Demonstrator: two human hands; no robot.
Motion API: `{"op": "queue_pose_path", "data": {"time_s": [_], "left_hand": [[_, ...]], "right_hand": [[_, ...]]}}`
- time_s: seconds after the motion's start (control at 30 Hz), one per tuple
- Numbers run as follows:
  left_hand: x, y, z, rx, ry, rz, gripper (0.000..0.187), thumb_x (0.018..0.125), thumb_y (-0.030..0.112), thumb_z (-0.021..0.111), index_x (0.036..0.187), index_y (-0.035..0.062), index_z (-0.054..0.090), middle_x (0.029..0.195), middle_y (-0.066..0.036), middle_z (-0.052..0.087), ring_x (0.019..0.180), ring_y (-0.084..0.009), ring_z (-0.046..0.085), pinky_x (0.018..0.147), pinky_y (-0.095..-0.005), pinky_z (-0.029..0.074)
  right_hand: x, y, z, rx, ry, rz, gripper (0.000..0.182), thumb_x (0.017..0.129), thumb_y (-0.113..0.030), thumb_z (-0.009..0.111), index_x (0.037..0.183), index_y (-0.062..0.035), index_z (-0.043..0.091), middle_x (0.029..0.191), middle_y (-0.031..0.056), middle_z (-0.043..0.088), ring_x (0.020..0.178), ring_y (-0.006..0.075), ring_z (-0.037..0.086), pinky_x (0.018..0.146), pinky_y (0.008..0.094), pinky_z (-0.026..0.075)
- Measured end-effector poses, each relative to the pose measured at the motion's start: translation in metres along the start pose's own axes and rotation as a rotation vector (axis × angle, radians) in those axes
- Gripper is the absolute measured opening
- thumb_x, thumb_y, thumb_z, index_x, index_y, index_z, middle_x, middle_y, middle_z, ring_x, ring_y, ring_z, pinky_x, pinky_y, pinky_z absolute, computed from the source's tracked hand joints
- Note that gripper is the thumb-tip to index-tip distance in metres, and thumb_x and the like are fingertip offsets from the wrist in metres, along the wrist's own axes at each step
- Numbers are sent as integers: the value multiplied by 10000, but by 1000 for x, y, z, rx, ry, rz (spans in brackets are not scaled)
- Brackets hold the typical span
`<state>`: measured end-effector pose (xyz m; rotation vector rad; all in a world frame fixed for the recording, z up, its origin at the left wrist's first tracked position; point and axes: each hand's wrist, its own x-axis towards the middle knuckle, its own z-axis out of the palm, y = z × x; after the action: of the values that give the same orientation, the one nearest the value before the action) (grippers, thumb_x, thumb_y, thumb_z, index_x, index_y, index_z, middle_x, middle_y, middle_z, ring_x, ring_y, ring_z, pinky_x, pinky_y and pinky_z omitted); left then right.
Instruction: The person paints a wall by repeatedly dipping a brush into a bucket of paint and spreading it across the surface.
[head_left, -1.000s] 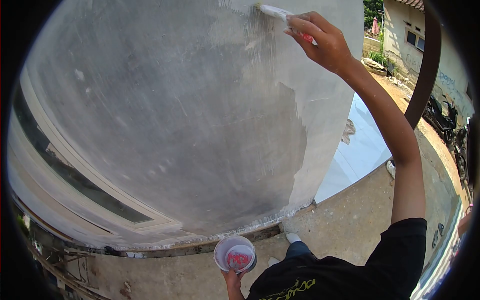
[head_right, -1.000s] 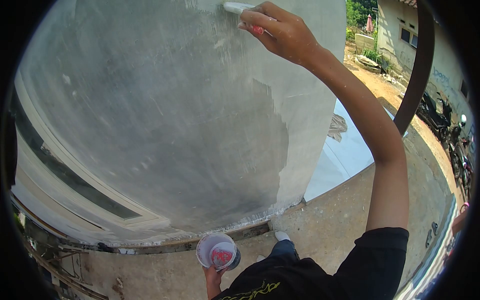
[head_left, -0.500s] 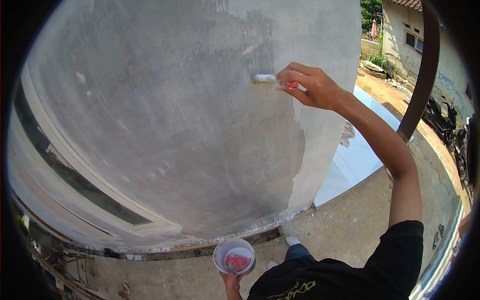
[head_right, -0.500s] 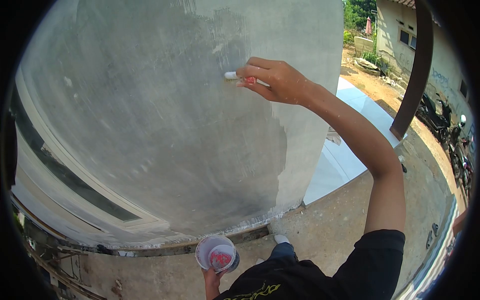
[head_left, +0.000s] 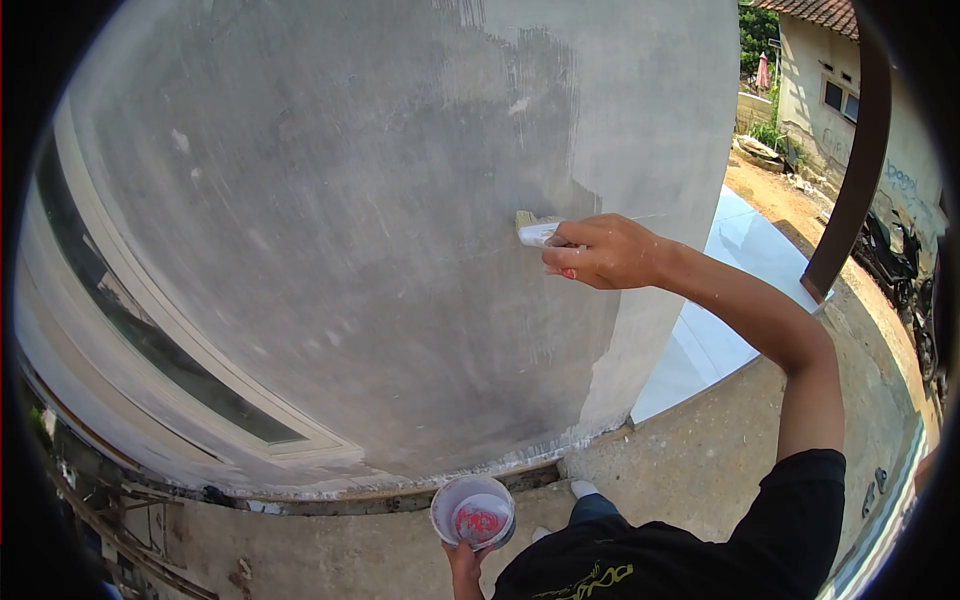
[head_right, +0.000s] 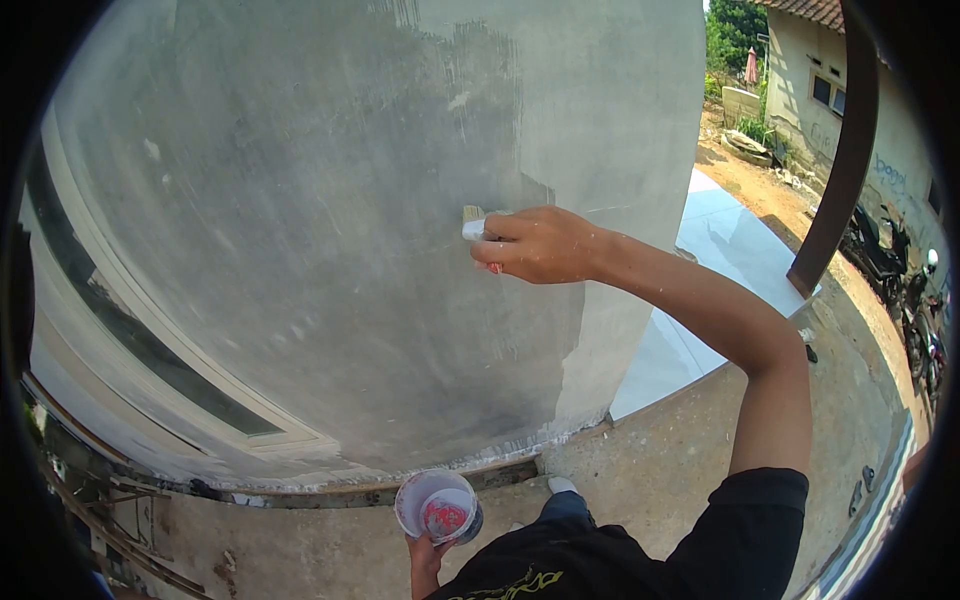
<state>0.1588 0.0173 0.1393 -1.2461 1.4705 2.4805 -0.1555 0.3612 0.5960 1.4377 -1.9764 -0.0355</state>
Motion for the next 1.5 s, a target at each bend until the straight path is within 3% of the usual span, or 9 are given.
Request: {"op": "queue_pose_path", "data": {"time_s": [0.17,0.33,0.67,0.83,1.0,1.17,1.27,1.37,1.5], "left_hand": [[10,-5,-9,-6,-49,21,684,865,-61,384,1463,199,180,1442,-194,344,1181,-449,541,737,-567,626],[7,-1,-6,-3,-50,32,688,851,-64,394,1459,189,192,1431,-197,358,1173,-451,546,735,-562,627],[6,2,-4,-13,-44,21,656,878,-60,381,1457,176,182,1442,-203,340,1179,-460,541,728,-573,625],[7,6,0,41,-6,44,598,888,-73,330,1439,148,263,1406,-214,390,1147,-458,560,736,-586,622],[5,12,3,32,-44,54,632,867,-74,353,1441,171,259,1413,-202,388,1157,-454,557,743,-587,619],[9,13,0,51,-103,39,652,861,-75,360,1450,185,254,1423,-189,388,1174,-447,550,760,-601,607],[12,11,-2,53,-142,35,634,868,-71,354,1447,175,273,1417,-188,399,1179,-440,549,762,-597,607],[9,11,-2,55,-121,27,620,873,-66,352,1443,167,286,1411,-188,408,1179,-436,550,758,-589,610],[2,17,6,54,-52,25,605,879,-60,353,1440,159,297,1403,-188,416,1178,-434,552,752,-580,615]], "right_hand": [[38,45,-63,-17,374,127,188,871,-119,729,1032,-84,638,894,90,635,761,214,661,616,290,546],[60,86,-83,-451,730,11,143,893,-162,710,1018,-132,646,890,73,635,713,208,650,550,256,528],[14,-2,2,-34,81,-68,228,846,-159,751,1014,-104,608,770,85,592,674,194,631,529,295,517],[42,54,-68,31,362,128,199,898,-126,702,1078,-79,630,883,87,635,788,230,657,666,299,547],[64,96,-121,-433,700,48,190,884,-112,718,1053,-65,646,918,93,649,798,241,661,678,299,549],[35,58,-57,-410,431,-38,217,819,-104,758,997,-104,636,841,97,623,744,218,659,574,312,533],[-1,12,-7,-170,212,-98,231,807,-132,766,969,-145,601,798,64,565,659,173,609,518,311,501],[-20,-1,5,189,-27,80,190,883,-124,706,1044,-121,603,804,64,551,660,210,601,574,345,516],[-21,37,-32,226,73,268,186,901,-103,689,1065,-72,606,863,86,597,727,235,617,640,346,520]]}}
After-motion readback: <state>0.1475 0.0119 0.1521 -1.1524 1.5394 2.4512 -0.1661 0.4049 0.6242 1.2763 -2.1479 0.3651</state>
